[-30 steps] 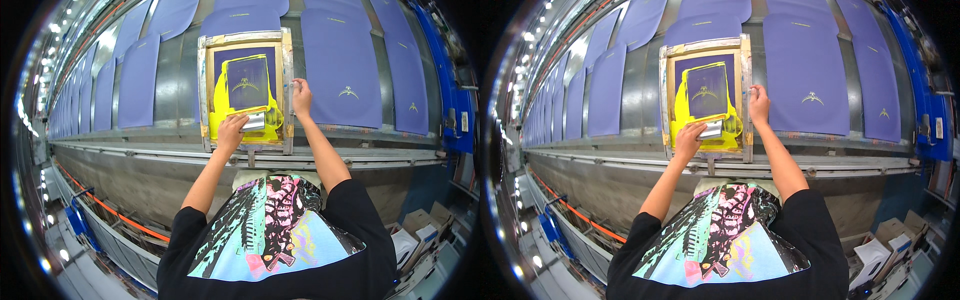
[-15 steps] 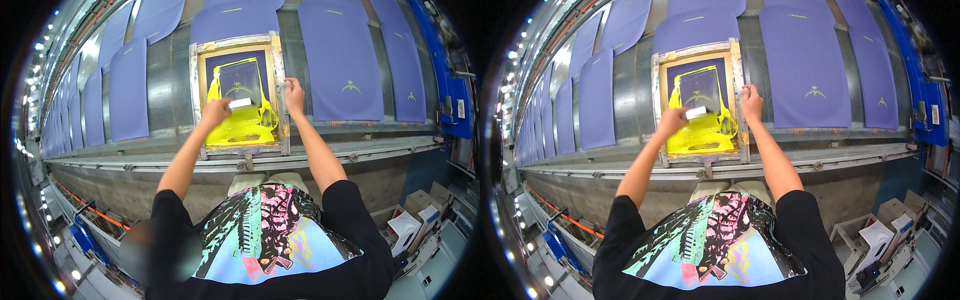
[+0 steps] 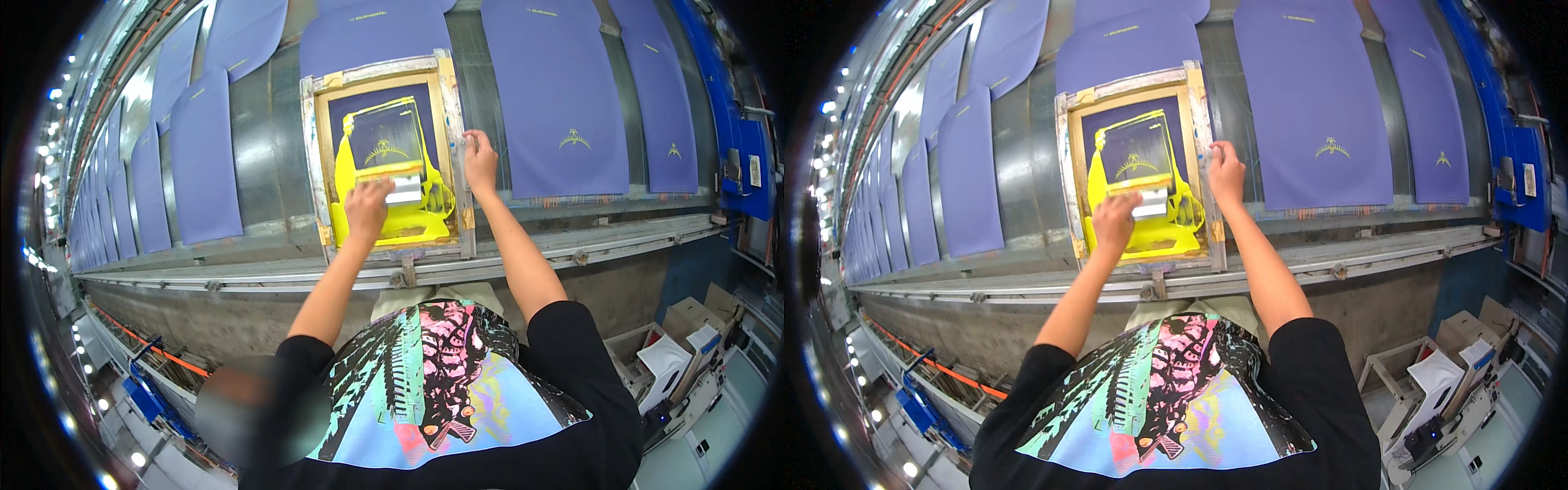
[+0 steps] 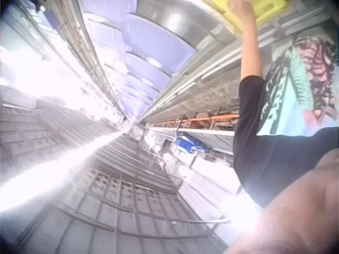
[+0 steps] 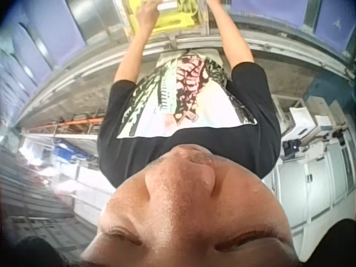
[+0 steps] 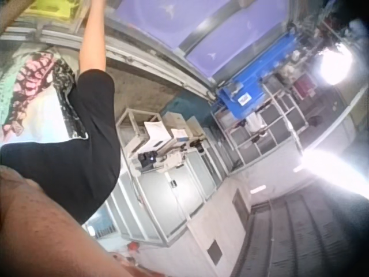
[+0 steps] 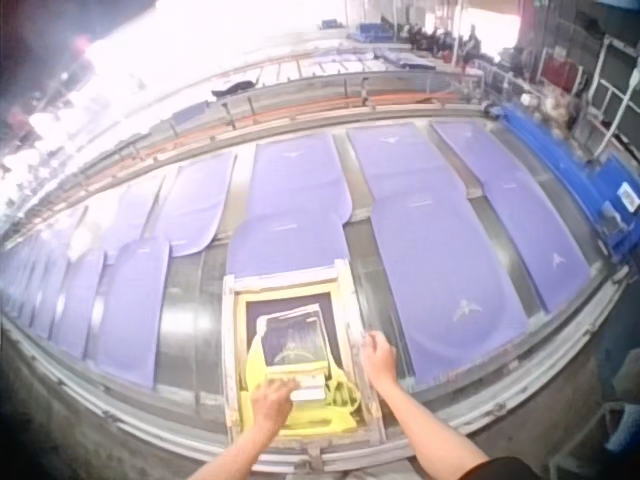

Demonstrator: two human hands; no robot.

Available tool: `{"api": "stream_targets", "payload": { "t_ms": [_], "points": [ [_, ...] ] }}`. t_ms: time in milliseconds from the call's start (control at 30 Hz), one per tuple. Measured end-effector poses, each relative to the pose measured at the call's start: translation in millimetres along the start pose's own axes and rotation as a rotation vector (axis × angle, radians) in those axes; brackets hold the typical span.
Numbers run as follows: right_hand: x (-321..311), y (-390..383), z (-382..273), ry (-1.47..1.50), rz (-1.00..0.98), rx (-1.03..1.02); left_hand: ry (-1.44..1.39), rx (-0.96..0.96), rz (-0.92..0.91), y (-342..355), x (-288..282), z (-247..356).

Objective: The person uses a squeegee to pull yellow ink across a screen-printing frame, imprinting a design onto purple t-shirts laid out on a conveyor. After printing several shirts, the person carries the frame to a workbench and adds more yellow ink from a bottle.

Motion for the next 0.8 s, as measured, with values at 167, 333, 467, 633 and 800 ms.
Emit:
{"api": "stream_targets", "payload": {
  "t_ms": [167, 333, 467, 633, 800],
  "points": [
    [7, -2, 9, -0.039, 0.02, -0.02, -0.191, -0.053, 0.023, 29, 1, -25],
    [16, 0, 11, -0.017, -0.002, -0.035, -0.079, -0.355, -0.227, 163, -8, -80],
    [19, -2, 2, 0.022, -0.007, -0.023, -0.004, -0.213, -0.097, 148, -14, -62],
    [6, 8, 15, 0.03, 0.045, -0.09, -0.06, -0.113, -0.016, 45, 17, -18],
    [3, 46, 56, -0.043, -0.043, -0.072, -0.114, -0.029, -0.024, -8, 37, 30]
  ]
}}
Point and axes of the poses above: each hand's wrist, its own y-axis towards the middle knuckle, its own x-axis out of the palm, z = x × y, the point moved 6 cm from there along y, towards the middle knuckle, and after that the axes turned 12 degrees about -y, right-handed, at the moved point
